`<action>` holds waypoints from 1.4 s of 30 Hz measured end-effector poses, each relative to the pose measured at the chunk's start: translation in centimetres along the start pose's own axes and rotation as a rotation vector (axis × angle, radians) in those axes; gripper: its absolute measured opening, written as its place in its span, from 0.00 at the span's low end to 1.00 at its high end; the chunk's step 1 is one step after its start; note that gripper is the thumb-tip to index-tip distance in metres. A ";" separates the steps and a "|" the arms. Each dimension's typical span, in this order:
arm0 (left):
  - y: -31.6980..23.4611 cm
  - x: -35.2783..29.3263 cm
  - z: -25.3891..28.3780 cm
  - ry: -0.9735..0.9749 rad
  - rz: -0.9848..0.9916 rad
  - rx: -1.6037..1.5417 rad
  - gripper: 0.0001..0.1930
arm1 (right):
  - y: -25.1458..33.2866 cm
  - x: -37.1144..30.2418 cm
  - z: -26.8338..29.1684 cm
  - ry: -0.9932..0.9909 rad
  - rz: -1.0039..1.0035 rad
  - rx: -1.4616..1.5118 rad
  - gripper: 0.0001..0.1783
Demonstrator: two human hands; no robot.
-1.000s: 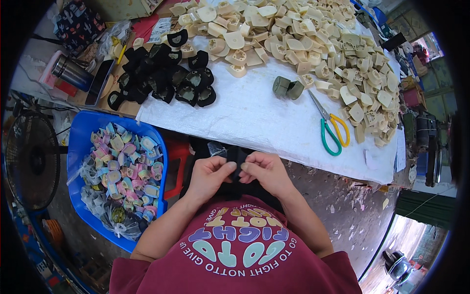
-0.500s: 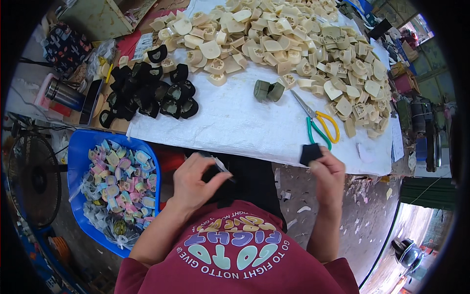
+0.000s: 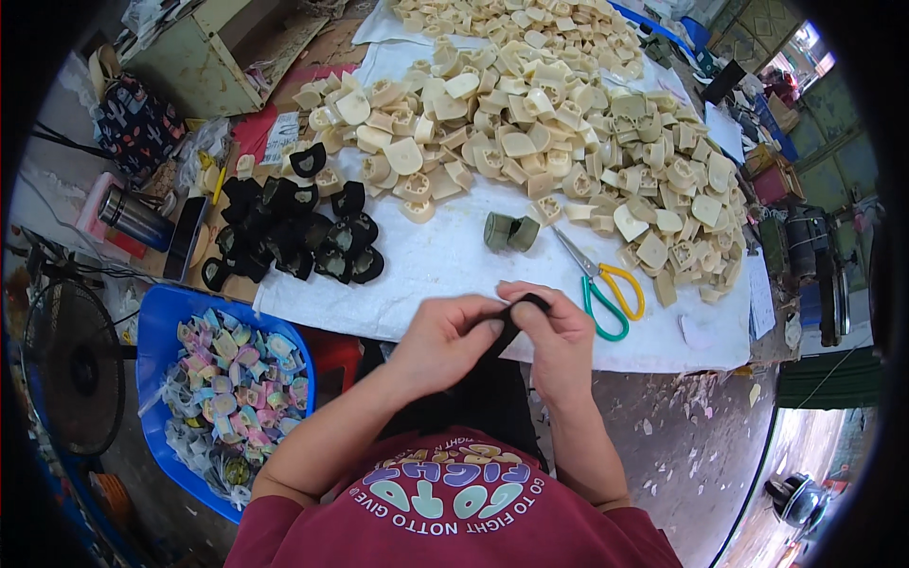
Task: The person assembles shoe components by wrapping black fabric around beige plastic soles. They use scissors to trim the fabric and secure the pieces with rubber bands. The finished units are placed on a table alongside a large pile of similar parts.
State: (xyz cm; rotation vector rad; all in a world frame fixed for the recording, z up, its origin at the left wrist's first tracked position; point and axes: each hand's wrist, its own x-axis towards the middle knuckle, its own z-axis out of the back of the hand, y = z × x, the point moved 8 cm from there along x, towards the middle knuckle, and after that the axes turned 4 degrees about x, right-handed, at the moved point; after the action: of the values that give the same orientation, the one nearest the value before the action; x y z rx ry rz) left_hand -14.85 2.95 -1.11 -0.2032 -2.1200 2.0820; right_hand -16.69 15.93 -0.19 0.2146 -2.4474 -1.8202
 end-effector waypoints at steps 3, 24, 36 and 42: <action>-0.4 4.7 5.4 -0.336 -0.067 0.300 0.12 | 1.0 0.6 2.1 -0.091 0.061 0.101 0.08; 3.3 1.0 9.6 -0.303 0.217 -0.179 0.20 | 0.0 4.7 -0.9 0.038 0.135 -0.194 0.09; -2.5 -5.3 7.1 -0.281 -0.003 -0.496 0.22 | 4.3 -0.8 -8.2 0.353 0.090 -0.383 0.12; -4.6 -6.1 6.7 -0.357 -0.038 -0.354 0.27 | 6.1 -1.8 -9.2 0.451 0.214 -0.501 0.18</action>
State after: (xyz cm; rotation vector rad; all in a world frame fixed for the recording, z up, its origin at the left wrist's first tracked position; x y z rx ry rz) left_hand -10.18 -5.00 3.21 0.1829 -2.6677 1.8152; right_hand -13.89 9.21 8.34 0.2740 -1.6024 -1.9540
